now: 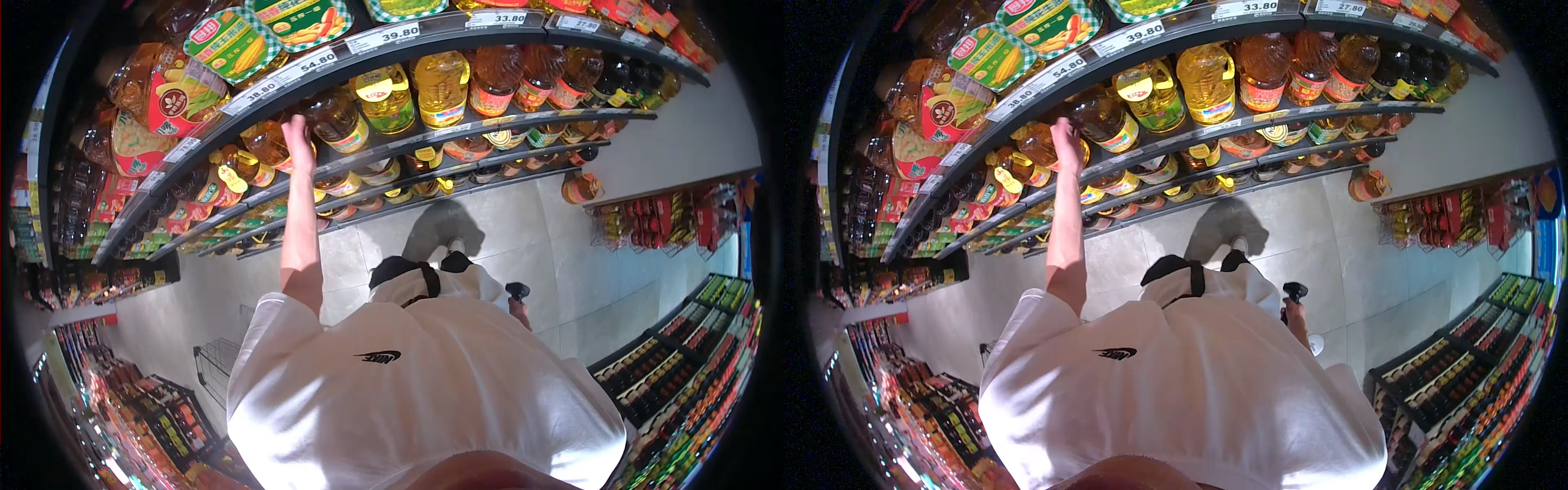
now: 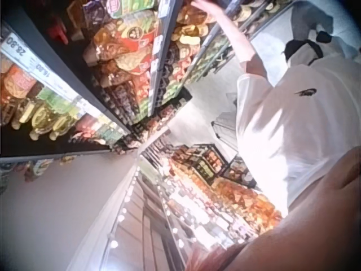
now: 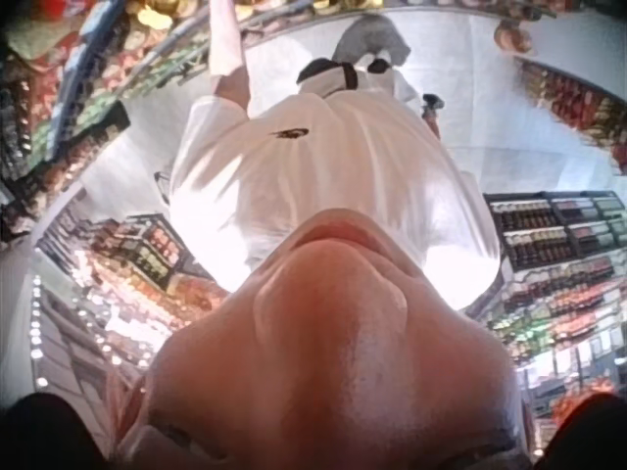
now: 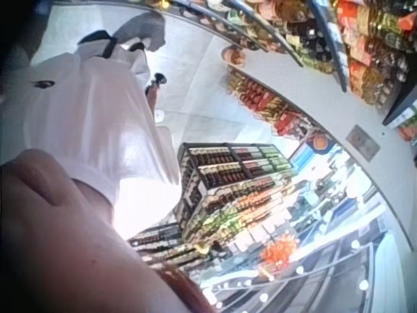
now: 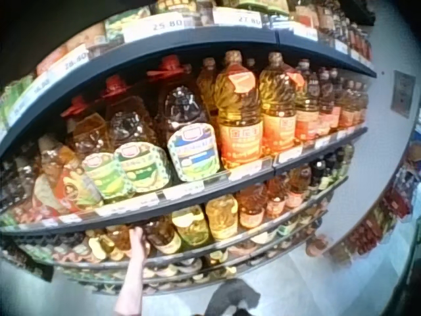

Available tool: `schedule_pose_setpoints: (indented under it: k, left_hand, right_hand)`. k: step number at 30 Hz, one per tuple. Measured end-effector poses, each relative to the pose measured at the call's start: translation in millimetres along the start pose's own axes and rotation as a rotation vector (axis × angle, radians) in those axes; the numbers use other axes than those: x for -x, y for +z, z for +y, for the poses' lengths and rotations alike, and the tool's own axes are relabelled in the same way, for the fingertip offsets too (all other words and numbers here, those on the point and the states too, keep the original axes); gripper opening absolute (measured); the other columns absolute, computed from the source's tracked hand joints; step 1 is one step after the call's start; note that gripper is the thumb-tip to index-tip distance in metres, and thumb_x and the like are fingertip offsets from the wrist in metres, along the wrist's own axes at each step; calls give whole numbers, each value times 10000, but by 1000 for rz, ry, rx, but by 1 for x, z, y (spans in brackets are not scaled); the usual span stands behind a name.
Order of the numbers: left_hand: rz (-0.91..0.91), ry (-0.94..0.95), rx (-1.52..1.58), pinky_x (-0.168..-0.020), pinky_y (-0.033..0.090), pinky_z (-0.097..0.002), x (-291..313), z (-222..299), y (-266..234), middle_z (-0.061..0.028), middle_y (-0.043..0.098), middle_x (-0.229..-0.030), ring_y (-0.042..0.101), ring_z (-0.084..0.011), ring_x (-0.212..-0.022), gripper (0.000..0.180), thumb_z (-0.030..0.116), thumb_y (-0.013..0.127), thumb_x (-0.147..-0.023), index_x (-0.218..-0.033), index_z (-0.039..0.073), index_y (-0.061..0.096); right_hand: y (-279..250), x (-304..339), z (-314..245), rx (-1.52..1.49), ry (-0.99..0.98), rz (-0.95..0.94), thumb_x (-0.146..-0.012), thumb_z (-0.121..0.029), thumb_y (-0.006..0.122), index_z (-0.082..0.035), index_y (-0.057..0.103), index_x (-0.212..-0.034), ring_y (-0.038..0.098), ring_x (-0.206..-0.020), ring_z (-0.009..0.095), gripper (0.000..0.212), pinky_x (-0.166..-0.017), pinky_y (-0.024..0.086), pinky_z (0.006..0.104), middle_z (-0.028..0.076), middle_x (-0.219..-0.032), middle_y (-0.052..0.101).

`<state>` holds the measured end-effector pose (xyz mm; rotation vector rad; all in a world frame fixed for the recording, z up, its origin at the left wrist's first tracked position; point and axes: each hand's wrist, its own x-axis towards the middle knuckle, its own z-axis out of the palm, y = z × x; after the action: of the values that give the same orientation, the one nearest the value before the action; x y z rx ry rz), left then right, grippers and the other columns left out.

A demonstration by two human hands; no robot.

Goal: Scanning barcodes on various bottles of cooking oil using a handheld scanner and organizing them on supermarket shelves.

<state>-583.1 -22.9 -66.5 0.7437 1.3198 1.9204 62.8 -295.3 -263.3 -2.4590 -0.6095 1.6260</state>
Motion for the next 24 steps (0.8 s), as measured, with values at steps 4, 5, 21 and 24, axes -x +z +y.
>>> schedule_pose_setpoints:
  k: [4,5,21,24]
  left_hand:
    - [171,-92,244,-1025,427,-386,-43,1,24,-18,620,-1276,577,-207,-1154,495,511,473,-960,-1236,118,590]
    - [183,-83,238,-1025,427,-386,-51,-1,16,-18,620,-1276,577,-207,-1154,495,511,473,-960,-1236,118,590]
    - [-11,35,156,-1153,285,-396,-3,-26,22,-81,436,-1468,411,-248,-1342,658,418,551,-966,-1474,59,337]
    - [-59,333,-319,-1137,267,-360,33,-28,60,-137,414,-1395,371,-233,-1316,1059,134,815,-766,-1524,48,81]
  right_hand:
    - [-44,-46,74,-16,-239,-85,-844,-330,641,-29,581,-861,549,-598,171,307,-546,446,321,37,-642,515]
    - [-51,-51,73,201,-491,-61,-857,-313,626,-29,565,-858,557,-607,178,291,-553,449,315,27,-625,492]
    - [0,-61,-100,-167,-267,-93,-787,-272,697,35,633,-951,553,-588,180,354,-562,459,350,75,-715,593]
    - [8,-86,-71,-247,-232,-43,-774,-294,702,57,642,-958,570,-619,186,401,-581,465,355,78,-720,604]
